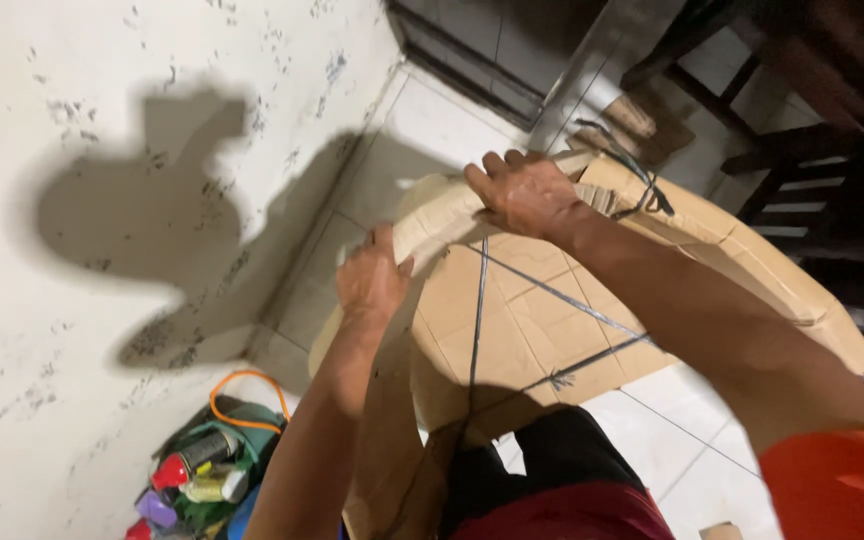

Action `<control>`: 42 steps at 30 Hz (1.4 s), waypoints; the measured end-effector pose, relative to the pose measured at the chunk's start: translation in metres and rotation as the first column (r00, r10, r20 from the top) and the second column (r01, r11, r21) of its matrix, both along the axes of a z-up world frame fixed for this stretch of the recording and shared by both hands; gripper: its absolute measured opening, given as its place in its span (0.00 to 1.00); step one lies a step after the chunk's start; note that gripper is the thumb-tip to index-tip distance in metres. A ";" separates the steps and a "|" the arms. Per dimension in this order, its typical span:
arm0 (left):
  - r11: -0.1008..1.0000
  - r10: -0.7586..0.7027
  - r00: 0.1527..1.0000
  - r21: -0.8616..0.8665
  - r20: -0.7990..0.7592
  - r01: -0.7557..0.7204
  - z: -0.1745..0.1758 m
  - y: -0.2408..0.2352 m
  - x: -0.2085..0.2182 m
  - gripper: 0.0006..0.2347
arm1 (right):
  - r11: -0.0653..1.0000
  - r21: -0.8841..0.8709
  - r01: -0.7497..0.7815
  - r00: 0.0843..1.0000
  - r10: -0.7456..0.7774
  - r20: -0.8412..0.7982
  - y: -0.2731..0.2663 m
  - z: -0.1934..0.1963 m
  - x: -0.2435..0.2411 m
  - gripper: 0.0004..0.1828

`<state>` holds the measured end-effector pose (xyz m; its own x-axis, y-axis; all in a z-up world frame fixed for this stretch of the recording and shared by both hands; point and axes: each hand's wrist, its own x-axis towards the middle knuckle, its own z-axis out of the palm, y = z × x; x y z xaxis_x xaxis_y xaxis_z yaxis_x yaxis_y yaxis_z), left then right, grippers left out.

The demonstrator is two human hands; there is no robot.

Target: The person assembles a curved cardboard structure on a wooden chair using thin metal wires. They repeatedly pick wires from a nearby table, thread them through pre-cut slots in the cardboard, and twist the ends to secure the pieces. The person also folds and positions additional cardboard sections to form the structure.

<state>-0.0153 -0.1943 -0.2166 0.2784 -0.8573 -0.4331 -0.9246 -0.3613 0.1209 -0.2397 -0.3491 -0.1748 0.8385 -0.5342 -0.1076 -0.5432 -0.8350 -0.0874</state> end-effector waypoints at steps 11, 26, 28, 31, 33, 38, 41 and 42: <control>0.891 -0.228 0.955 -0.355 0.188 0.283 0.027 0.005 -0.017 0.41 | 0.976 -0.218 0.013 1.000 -0.015 -0.006 -0.003 -0.026 -0.029 0.29; 0.939 -0.238 0.969 -0.239 0.069 0.248 -0.031 -0.018 -0.006 0.27 | 0.994 -0.005 0.111 0.982 -0.111 -0.156 -0.010 -0.036 -0.034 0.39; 0.918 -0.249 0.966 -0.303 0.067 0.257 -0.014 -0.014 -0.014 0.29 | 0.991 0.041 0.124 0.966 -0.111 -0.234 -0.008 -0.022 -0.032 0.37; 0.918 -0.184 0.965 -0.318 0.189 0.237 0.012 0.010 -0.015 0.35 | 0.991 0.014 0.129 0.967 -0.123 -0.222 -0.010 -0.030 -0.033 0.37; 0.950 -0.122 0.949 -0.242 0.291 0.196 0.014 0.047 -0.017 0.40 | 0.991 -0.021 0.129 0.980 -0.130 -0.151 -0.008 -0.035 -0.034 0.39; 0.919 0.238 0.938 -0.370 0.251 -0.134 -0.002 0.128 -0.011 0.37 | 0.992 -0.074 0.107 0.970 -0.121 -0.212 -0.006 -0.032 -0.033 0.38; 0.880 0.431 0.896 -0.173 -0.104 -0.443 -0.017 0.123 0.011 0.24 | 0.959 -0.282 0.025 0.997 -0.045 -0.065 -0.007 -0.045 -0.042 0.42; 0.877 0.442 0.891 -0.162 -0.101 -0.453 -0.014 0.125 0.009 0.24 | 0.962 -0.271 0.014 0.997 -0.033 -0.068 -0.006 -0.046 -0.042 0.42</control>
